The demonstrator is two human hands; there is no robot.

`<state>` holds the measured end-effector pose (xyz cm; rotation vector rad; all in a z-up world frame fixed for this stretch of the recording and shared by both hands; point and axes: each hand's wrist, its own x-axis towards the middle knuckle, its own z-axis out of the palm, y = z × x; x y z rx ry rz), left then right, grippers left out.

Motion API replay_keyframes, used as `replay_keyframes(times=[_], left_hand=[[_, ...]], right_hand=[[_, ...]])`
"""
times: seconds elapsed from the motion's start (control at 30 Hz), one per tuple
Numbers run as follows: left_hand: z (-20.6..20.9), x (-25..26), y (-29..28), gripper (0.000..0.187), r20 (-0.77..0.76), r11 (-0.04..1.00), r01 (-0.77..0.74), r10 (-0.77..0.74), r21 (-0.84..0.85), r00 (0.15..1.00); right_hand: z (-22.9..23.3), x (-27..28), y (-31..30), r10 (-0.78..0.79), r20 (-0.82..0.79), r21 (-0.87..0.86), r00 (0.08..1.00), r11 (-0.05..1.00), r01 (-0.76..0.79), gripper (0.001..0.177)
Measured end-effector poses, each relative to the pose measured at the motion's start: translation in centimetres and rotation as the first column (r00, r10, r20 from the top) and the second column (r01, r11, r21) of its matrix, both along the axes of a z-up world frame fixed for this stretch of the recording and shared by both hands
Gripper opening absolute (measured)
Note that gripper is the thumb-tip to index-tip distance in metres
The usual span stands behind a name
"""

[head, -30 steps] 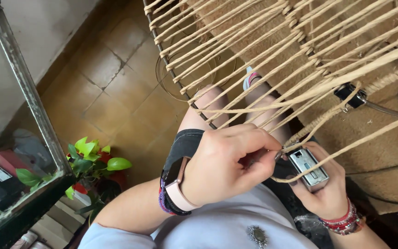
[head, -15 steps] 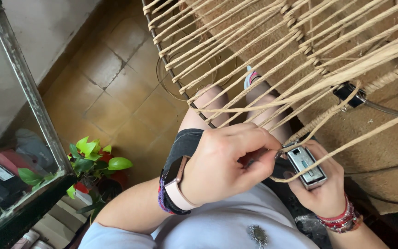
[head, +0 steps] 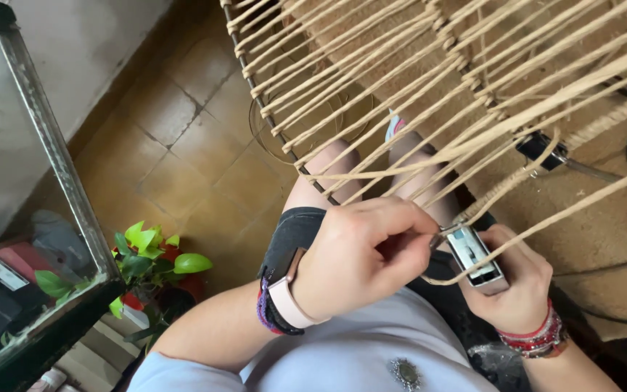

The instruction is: Weaving and securing wooden strips to a circular frame using a stapler and pliers

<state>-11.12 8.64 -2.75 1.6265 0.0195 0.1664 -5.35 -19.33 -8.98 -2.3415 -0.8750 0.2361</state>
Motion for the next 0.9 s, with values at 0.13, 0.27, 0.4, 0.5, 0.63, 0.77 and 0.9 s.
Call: replay_keyframes(times=[0.13,0.27,0.4,0.5,0.63,0.77,0.9], left_hand=[[0.3,0.2,0.2,0.008,-0.117,0.998,0.020,-0.028,-0.063,0.993],[0.1,0.0,-0.4,0.008,-0.183,0.990,0.030,-0.054,-0.136,0.982],[-0.4,0.1,-0.8,0.008,-0.259,0.965,0.027,-0.097,-0.263,0.961],[-1.1,0.2,-1.1,0.014,-0.307,0.921,0.031,-0.161,-0.388,0.938],[-1.6,0.3,-1.9,0.012,-0.315,0.847,0.030,-0.230,-0.530,0.921],[-1.8,0.2,-3.3,0.012,-0.362,0.829,-0.024,-0.218,-0.559,0.906],[-0.5,0.0,-4.6,0.034,-0.332,0.833,-0.084,-0.124,-0.547,0.935]], right_hand=[[3.1,1.0,1.9,0.037,-0.128,-0.017,0.991,0.999,-0.039,0.054],[3.0,0.9,0.1,0.019,-0.175,-0.048,0.984,0.998,-0.028,0.056],[2.3,1.3,-2.1,-0.009,-0.117,-0.093,0.993,0.996,-0.002,0.057],[1.0,2.3,-5.6,-0.090,-0.007,-0.252,0.996,0.964,0.085,0.066],[0.0,4.7,-9.0,-0.042,0.258,-0.412,0.965,0.899,0.149,0.064],[-0.6,6.8,-9.3,-0.135,0.410,-0.500,0.902,0.794,0.346,0.075],[-2.8,9.2,-8.0,-0.138,0.528,-0.452,0.838,0.790,0.415,0.086]])
